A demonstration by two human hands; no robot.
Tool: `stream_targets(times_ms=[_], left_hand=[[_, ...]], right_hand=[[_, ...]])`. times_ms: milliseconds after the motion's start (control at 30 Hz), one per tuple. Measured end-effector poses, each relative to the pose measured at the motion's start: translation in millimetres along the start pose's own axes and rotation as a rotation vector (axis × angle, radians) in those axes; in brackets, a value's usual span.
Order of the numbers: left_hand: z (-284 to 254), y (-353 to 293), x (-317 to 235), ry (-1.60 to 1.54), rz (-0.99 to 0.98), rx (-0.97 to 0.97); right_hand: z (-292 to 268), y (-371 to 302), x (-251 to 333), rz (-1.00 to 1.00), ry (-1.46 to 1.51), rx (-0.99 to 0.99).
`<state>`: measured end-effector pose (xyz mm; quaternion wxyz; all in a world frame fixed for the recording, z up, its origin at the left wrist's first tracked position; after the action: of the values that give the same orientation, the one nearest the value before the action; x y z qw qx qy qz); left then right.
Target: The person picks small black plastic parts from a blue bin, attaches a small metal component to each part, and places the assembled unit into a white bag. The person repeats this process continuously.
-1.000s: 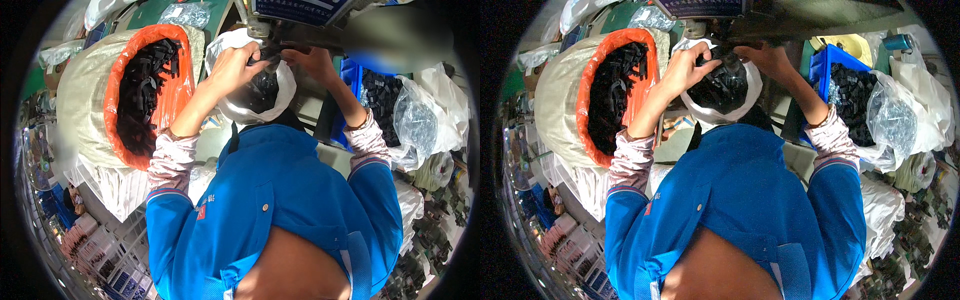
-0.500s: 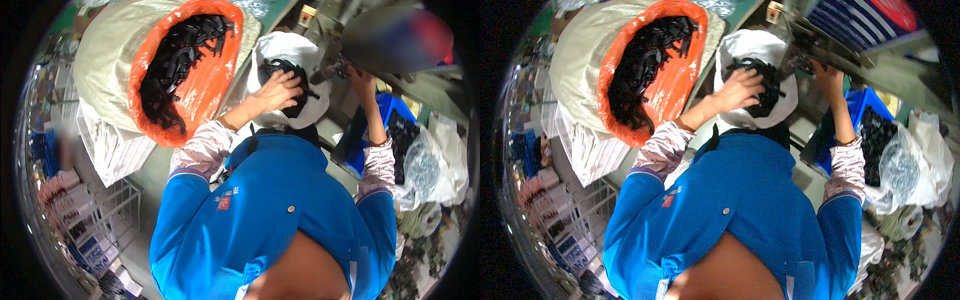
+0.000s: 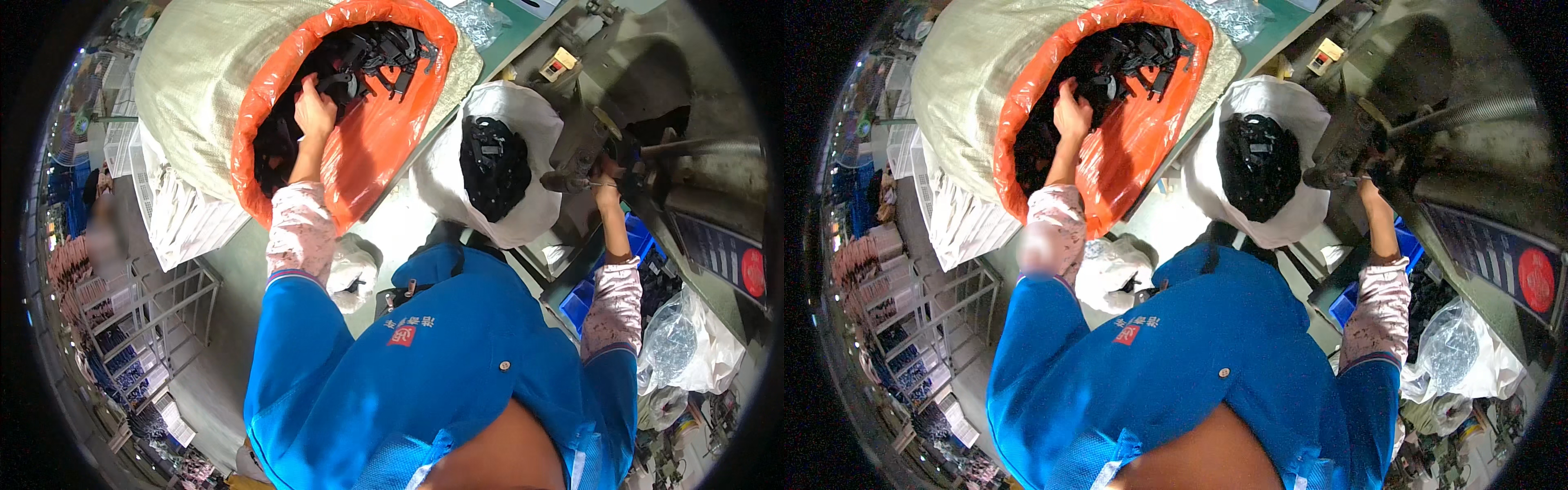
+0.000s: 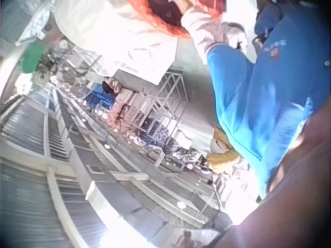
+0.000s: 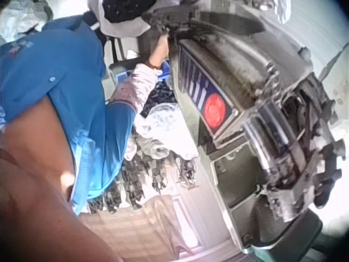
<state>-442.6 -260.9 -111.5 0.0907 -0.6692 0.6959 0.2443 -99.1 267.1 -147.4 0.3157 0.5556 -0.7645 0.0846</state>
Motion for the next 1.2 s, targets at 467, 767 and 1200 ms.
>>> stream_targets(times_ms=[467,767,1200], left_hand=[[-76.0,-41.9,-19.4,-0.587,-0.101,0.250],[-44.5,-194.9,-152.5,-1.544,-0.238,1.072],[0.5,-308.8,-233.2,-1.471,-0.423,1.544]], right_hand=[[-24.0,-33.0,46.4,0.554,1.185,-0.316],[-69.4,-38.4,180.9,0.248,0.970,-0.200],[-57.2,-48.9,197.5,-0.066,0.326,-0.501]])
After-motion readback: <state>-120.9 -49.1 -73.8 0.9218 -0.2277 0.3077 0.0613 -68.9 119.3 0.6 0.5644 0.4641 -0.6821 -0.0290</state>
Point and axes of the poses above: each hand's wrist, its own y-axis towards the middle knuckle, its own z-axis out of the palm, x = y × z, the point moved 5 cm from there along y, towards the middle knuckle, and after that the axes turned 7 degrees about -z, right-handed, at the moved point
